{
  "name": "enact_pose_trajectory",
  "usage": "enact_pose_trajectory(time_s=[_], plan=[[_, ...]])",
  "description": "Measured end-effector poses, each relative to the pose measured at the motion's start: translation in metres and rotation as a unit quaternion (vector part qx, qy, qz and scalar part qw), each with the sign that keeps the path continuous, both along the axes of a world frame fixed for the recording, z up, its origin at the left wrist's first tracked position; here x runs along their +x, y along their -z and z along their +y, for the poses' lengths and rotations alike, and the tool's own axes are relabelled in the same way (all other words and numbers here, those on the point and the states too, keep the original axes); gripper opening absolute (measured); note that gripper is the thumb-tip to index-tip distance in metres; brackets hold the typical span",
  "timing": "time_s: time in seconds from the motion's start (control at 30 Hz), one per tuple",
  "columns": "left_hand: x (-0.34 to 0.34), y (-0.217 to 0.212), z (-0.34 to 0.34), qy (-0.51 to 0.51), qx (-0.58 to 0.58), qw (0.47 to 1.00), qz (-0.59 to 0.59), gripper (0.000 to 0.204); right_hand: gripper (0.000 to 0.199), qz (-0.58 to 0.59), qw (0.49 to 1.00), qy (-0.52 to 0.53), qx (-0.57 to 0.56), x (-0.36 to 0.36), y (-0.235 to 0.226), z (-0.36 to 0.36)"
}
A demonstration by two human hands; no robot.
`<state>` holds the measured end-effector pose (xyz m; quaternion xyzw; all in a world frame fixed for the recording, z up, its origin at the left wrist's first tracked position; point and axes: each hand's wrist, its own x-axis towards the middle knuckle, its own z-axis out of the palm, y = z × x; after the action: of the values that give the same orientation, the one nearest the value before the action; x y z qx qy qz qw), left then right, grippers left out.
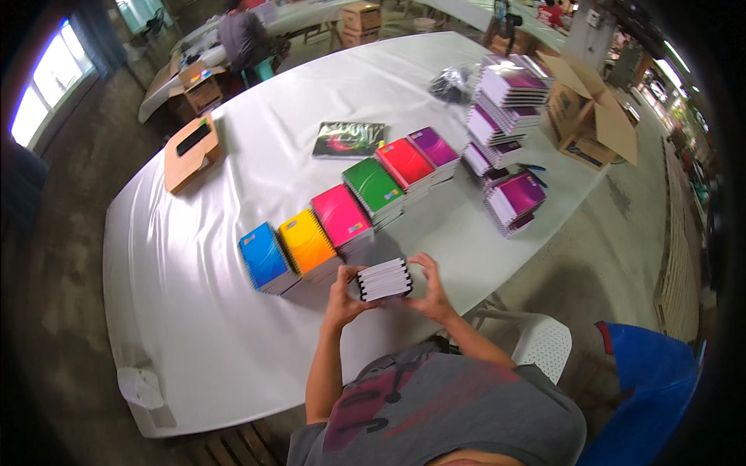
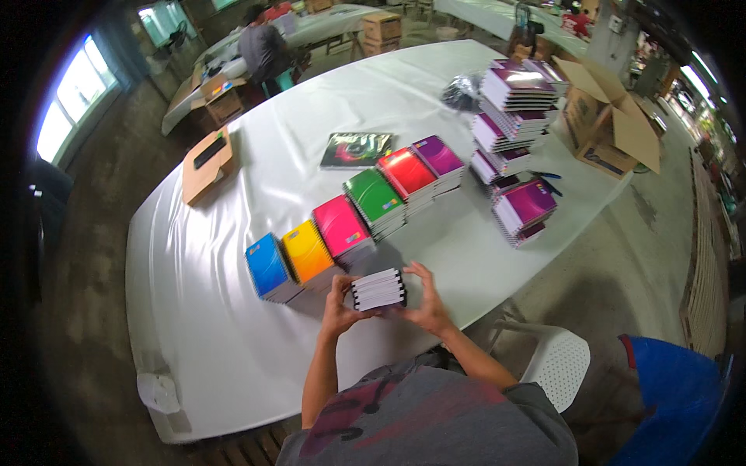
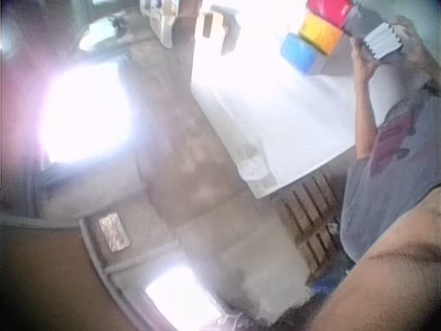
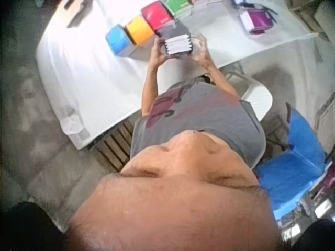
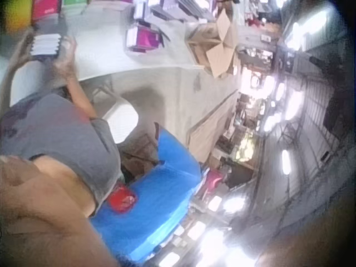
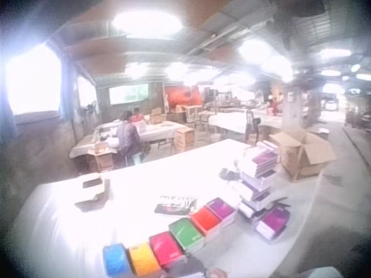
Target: The person repeatedly picks up small spiral-bound notebooks from a table, briefly opens them, and places them into color-matched stacks. The person handles notebooks of various colors, including blue, yellow, pink, green, red, and purple, and arranges them into neat piles on a white-covered table.
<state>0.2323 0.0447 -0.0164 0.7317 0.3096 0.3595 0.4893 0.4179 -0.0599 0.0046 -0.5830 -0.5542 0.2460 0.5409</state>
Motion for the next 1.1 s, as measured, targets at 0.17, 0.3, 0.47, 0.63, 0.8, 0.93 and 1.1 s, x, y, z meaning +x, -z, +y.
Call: enact_pose_trajectory(time_s=[0.17,0.3,0.47,0.63,0.8,0.93,1.1], plan=[[-0.001,0.008,-0.001,-0.005,0.007,0.998,0.065,0.073,0.083,0.097,0.986,-0.132,-0.006,-0.002,0.051,0.035],[-0.007,0.031,-0.010,-0.045,-0.002,0.995,0.093,0.067,0.077,0.041,0.989,-0.140,-0.013,-0.001,0.037,0.032],[0.007,0.035,-0.016,-0.039,-0.024,0.995,0.090,0.063,0.074,0.145,0.976,-0.158,-0.044,0.012,0.056,0.024],[0.004,0.054,-0.017,-0.050,-0.082,0.995,0.031,0.068,0.077,0.091,0.974,-0.205,-0.040,0.030,0.060,0.029],[0.040,0.009,-0.025,0.069,-0.114,0.988,-0.078,0.076,0.078,0.176,0.972,-0.131,-0.084,0.050,0.037,0.004],[0.100,-0.045,-0.039,0.088,-0.223,0.961,-0.141,0.082,0.070,0.164,0.980,-0.027,-0.112,0.096,-0.037,-0.020],[0.198,-0.083,-0.036,0.112,-0.309,0.943,-0.049,0.075,0.061,0.243,0.961,0.014,-0.130,0.185,-0.087,-0.036]])
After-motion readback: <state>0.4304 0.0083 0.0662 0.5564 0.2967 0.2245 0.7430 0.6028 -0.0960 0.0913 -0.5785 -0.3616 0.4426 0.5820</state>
